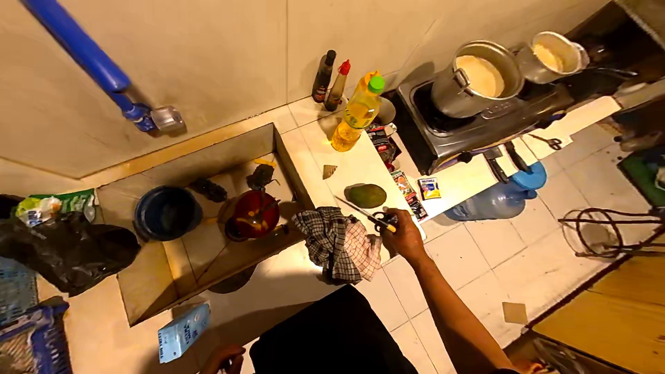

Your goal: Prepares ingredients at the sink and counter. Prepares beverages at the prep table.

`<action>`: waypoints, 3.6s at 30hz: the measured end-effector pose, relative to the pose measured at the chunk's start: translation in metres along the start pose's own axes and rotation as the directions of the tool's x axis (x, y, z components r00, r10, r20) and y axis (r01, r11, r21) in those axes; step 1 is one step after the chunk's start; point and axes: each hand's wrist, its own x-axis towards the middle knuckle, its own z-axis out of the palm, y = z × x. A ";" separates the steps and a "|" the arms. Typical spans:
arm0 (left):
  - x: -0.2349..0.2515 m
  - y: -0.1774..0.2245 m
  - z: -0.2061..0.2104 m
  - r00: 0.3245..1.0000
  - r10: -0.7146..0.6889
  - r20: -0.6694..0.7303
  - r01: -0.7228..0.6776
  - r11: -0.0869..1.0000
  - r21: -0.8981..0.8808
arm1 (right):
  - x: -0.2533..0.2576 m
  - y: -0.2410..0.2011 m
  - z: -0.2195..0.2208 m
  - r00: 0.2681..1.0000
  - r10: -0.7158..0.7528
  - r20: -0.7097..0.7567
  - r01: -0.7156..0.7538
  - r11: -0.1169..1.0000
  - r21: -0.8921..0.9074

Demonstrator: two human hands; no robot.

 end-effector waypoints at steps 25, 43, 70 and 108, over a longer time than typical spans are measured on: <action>0.217 0.086 0.128 0.982 -0.157 0.104 0.185 0.908 -0.376 | 0.011 -0.168 0.021 0.920 -0.321 0.225 0.169 0.842 0.512; 0.201 0.061 0.106 0.890 -0.335 -0.311 0.154 0.860 -0.487 | 0.137 -0.167 0.046 0.939 -0.298 0.171 0.313 0.947 -0.069; 0.211 0.027 0.123 0.899 -0.292 -0.325 0.210 0.941 -0.265 | -0.049 -0.083 0.038 0.971 -0.239 0.012 0.240 0.970 -0.051; 0.173 0.083 0.161 0.999 -0.003 -0.046 -0.009 0.967 -0.255 | -0.051 -0.153 0.034 0.969 0.083 0.232 -0.244 0.188 0.951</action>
